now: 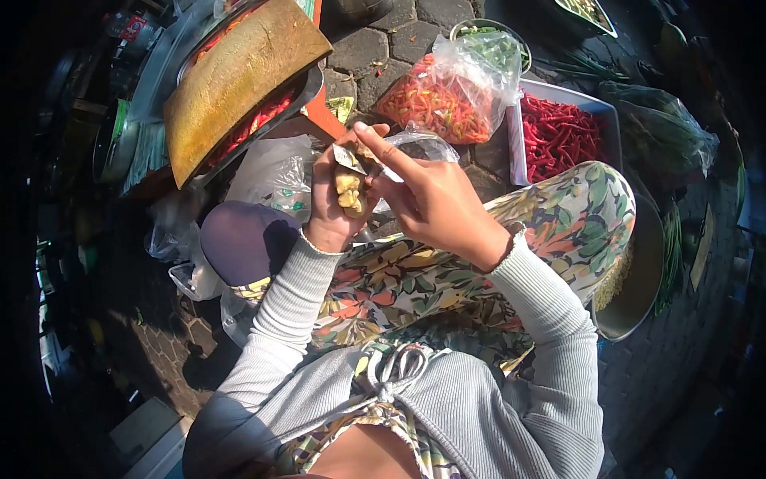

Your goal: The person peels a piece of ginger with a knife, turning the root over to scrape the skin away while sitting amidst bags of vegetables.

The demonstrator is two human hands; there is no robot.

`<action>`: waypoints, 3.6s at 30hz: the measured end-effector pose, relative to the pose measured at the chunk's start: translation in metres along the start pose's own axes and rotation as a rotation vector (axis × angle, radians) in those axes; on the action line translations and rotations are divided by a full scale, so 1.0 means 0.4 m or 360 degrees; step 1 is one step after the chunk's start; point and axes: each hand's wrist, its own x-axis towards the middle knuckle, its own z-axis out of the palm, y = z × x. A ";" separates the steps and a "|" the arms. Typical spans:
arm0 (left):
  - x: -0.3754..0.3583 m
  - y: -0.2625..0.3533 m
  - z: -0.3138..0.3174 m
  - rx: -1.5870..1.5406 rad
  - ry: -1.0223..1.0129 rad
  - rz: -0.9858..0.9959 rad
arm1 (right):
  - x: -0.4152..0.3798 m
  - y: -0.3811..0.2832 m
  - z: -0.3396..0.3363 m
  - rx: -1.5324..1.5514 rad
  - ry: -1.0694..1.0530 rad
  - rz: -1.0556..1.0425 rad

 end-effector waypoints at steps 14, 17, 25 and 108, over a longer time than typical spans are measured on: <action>0.008 -0.015 0.018 0.0471 0.0538 0.0126 | 0.003 0.009 0.004 0.0278 0.0190 0.0008; 0.022 0.015 -0.007 0.0107 0.0253 -0.0147 | 0.012 0.025 0.010 0.0547 0.0271 -0.0056; 0.027 0.030 -0.009 -0.0221 0.0395 -0.0131 | 0.008 0.023 -0.014 0.0063 0.0220 -0.0297; -0.017 -0.010 0.050 0.0633 0.0272 0.0578 | -0.006 0.004 -0.013 0.0391 0.0140 -0.0029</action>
